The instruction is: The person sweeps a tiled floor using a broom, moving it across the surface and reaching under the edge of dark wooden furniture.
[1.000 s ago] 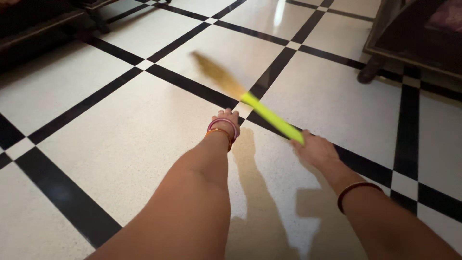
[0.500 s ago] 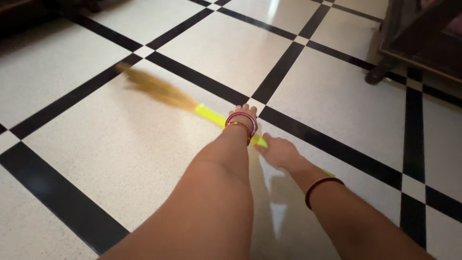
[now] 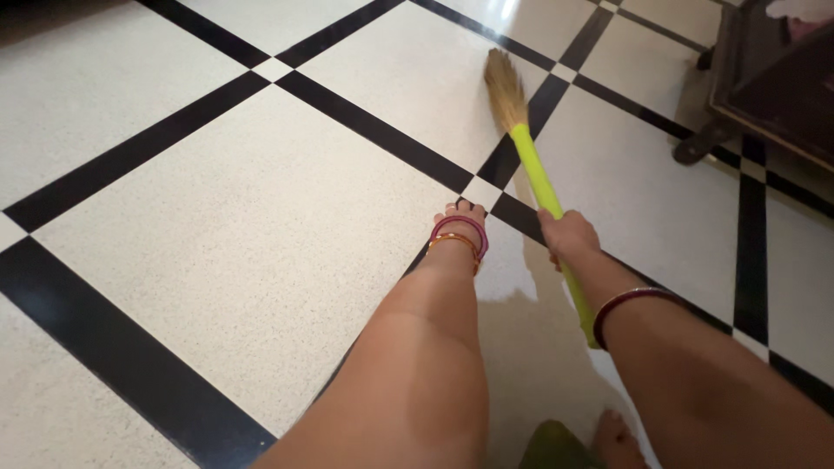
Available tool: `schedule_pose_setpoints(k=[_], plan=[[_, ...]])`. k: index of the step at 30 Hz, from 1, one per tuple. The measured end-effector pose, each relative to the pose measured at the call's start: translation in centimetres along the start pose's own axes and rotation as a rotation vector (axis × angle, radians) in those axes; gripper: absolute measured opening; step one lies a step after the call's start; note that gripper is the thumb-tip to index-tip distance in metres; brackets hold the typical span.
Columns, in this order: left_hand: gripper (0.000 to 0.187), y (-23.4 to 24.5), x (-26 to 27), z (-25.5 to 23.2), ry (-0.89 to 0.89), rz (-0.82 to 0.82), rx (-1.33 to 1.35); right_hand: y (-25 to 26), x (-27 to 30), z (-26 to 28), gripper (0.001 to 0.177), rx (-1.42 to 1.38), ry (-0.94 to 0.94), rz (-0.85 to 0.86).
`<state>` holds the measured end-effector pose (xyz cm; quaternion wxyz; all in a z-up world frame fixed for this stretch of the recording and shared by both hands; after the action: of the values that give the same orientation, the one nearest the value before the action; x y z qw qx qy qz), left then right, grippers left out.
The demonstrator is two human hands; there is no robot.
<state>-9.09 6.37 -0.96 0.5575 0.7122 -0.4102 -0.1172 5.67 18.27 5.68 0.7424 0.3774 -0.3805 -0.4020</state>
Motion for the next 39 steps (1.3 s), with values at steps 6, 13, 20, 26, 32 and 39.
schedule_pose_setpoints(k=[6,13,20,26,32,39], plan=[[0.08,1.9,-1.1,2.7,0.016,-0.042,-0.088,-5.6,1.7,5.3,0.059,-0.007,0.197,0.098],[0.083,3.9,0.9,14.2,0.367,-0.046,0.118,-12.5,3.9,14.0,0.062,0.256,0.679,0.17],[0.067,5.9,5.3,21.6,0.394,-0.018,-0.075,-18.1,6.1,17.7,0.064,0.328,0.72,0.316],[0.06,6.8,6.2,20.8,0.417,0.005,-0.039,-18.7,1.9,18.0,0.072,0.366,0.695,0.347],[0.066,6.0,3.7,17.8,0.423,-0.003,0.006,-15.2,-2.0,15.9,0.064,0.286,0.467,0.369],[0.069,4.6,2.2,15.6,0.387,0.087,-0.038,-14.1,-6.9,10.5,0.065,0.11,0.287,0.284]])
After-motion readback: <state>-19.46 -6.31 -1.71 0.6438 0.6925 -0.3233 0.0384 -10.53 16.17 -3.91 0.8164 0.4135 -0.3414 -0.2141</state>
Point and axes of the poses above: each hand's wrist, its own x-axis away from the middle knuckle, its own y-axis out of the back of the hand, z = x × y, the point moved 9 cm from there along -x, towards the middle knuckle, and after that the axes turned 1 degree about y, right-handed, at the moved point
